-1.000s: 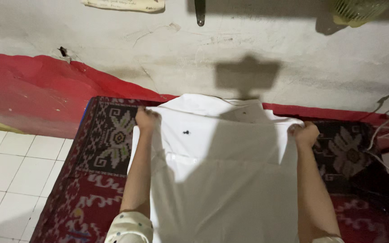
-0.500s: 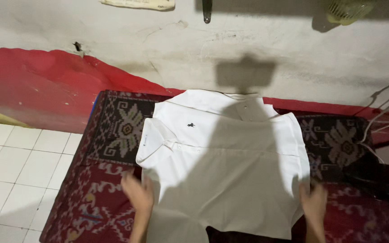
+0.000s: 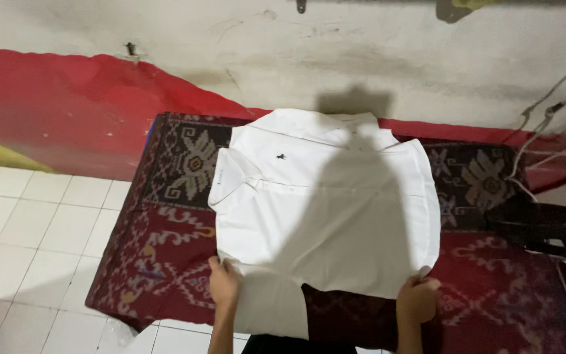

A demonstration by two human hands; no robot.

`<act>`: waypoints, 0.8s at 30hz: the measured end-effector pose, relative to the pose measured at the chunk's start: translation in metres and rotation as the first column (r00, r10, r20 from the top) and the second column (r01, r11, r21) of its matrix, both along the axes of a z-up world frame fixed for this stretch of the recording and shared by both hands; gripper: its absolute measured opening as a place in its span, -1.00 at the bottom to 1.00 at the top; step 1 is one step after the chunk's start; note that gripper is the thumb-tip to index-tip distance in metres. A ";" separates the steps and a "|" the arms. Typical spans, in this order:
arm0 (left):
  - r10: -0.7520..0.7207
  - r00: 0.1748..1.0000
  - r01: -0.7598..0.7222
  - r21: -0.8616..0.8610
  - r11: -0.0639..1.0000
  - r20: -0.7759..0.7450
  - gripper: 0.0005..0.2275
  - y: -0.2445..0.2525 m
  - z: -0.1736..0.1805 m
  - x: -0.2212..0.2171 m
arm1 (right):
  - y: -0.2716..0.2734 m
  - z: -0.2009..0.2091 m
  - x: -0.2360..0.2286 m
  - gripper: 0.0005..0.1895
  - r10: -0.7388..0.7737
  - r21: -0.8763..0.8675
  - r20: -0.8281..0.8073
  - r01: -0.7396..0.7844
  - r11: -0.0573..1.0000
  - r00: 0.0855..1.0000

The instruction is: The person takes a white shirt from a laundry basket, spreads it across a table covered with a patterned cloth, buttons the shirt, folds the sleeves and sides, and presses the shirt using an iron.

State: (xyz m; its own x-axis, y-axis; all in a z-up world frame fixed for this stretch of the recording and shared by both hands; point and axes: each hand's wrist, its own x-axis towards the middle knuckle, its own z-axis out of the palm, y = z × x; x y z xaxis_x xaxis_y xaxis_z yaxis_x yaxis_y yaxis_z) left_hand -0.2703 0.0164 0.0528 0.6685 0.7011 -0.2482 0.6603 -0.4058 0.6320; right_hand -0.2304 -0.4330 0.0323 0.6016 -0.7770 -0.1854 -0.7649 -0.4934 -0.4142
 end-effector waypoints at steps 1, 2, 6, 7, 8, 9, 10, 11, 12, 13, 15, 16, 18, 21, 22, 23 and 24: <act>0.011 0.999 -0.010 0.022 1.000 -0.044 -0.66 -0.005 0.004 0.000 | 0.001 0.001 -0.002 -0.50 0.013 -0.018 0.042 -0.012 1.000 0.999; 0.022 0.996 -0.018 0.044 0.999 -0.087 -0.68 -0.010 0.008 -0.001 | 0.001 0.001 -0.004 -0.46 0.027 -0.036 0.083 -0.024 0.999 0.996; 0.004 0.989 0.012 0.110 0.994 -0.148 -0.71 -0.013 0.010 -0.010 | -0.014 -0.002 -0.016 -0.46 0.193 0.016 0.124 -0.196 0.980 0.973; -0.005 0.993 0.019 0.119 0.993 -0.118 -0.72 -0.013 0.006 -0.015 | -0.016 -0.004 -0.021 -0.49 0.164 0.023 0.123 -0.168 0.985 0.979; -0.014 0.996 0.025 0.129 0.991 -0.089 -0.72 -0.012 0.002 -0.020 | -0.016 -0.006 -0.023 -0.53 0.136 0.030 0.122 -0.141 0.990 0.983; -0.024 0.998 0.032 0.140 0.990 -0.057 -0.73 -0.011 -0.002 -0.024 | -0.015 -0.007 -0.027 -0.57 0.106 0.038 0.123 -0.111 0.993 0.987; -0.020 0.996 0.030 0.126 0.992 -0.084 -0.72 -0.010 -0.006 -0.029 | -0.012 -0.009 -0.034 -0.59 0.094 0.026 0.112 -0.098 0.995 0.989; -0.013 0.994 0.025 0.110 0.994 -0.107 -0.72 -0.009 -0.009 -0.033 | -0.010 -0.011 -0.039 -0.62 0.086 0.011 0.104 -0.087 0.996 0.991; -0.007 0.991 0.019 0.094 0.995 -0.130 -0.71 -0.009 -0.012 -0.037 | -0.010 -0.012 -0.043 -0.64 0.077 -0.004 0.096 -0.077 0.997 0.992; -0.001 0.997 0.007 0.089 0.996 -0.071 -0.70 -0.008 -0.015 -0.040 | -0.012 -0.015 -0.044 -0.67 0.099 -0.033 0.107 -0.096 0.995 0.989; 0.012 0.999 -0.016 0.076 0.997 0.045 -0.65 0.001 -0.014 -0.047 | -0.016 -0.024 -0.041 -0.72 0.145 -0.091 0.122 -0.134 0.987 0.982; -0.048 0.998 0.047 -0.030 0.998 -0.040 -0.61 0.008 -0.009 -0.053 | -0.020 -0.027 -0.038 -0.68 0.159 -0.172 0.115 -0.138 0.975 0.981; -0.192 0.965 0.144 -0.251 0.957 -0.177 -0.51 0.021 0.003 -0.067 | -0.027 -0.029 -0.027 -0.58 0.193 -0.329 0.100 -0.151 0.932 0.976; -0.270 0.963 0.251 -0.449 0.858 0.024 -0.49 0.028 0.013 -0.083 | -0.014 -0.025 -0.016 -0.56 0.309 -0.346 0.070 -0.267 0.899 0.949; -0.254 0.966 0.243 -0.476 0.845 0.041 -0.46 0.028 0.012 -0.086 | -0.001 -0.023 -0.016 -0.58 0.390 -0.346 0.133 -0.326 0.880 0.911; -0.236 0.970 0.234 -0.504 0.831 0.061 -0.43 0.026 0.009 -0.088 | 0.014 -0.019 -0.013 -0.61 0.468 -0.352 0.197 -0.384 0.854 0.862; -0.216 0.973 0.225 -0.532 0.816 0.080 -0.40 0.026 0.005 -0.090 | 0.030 -0.015 -0.012 -0.63 0.540 -0.362 0.258 -0.438 0.823 0.801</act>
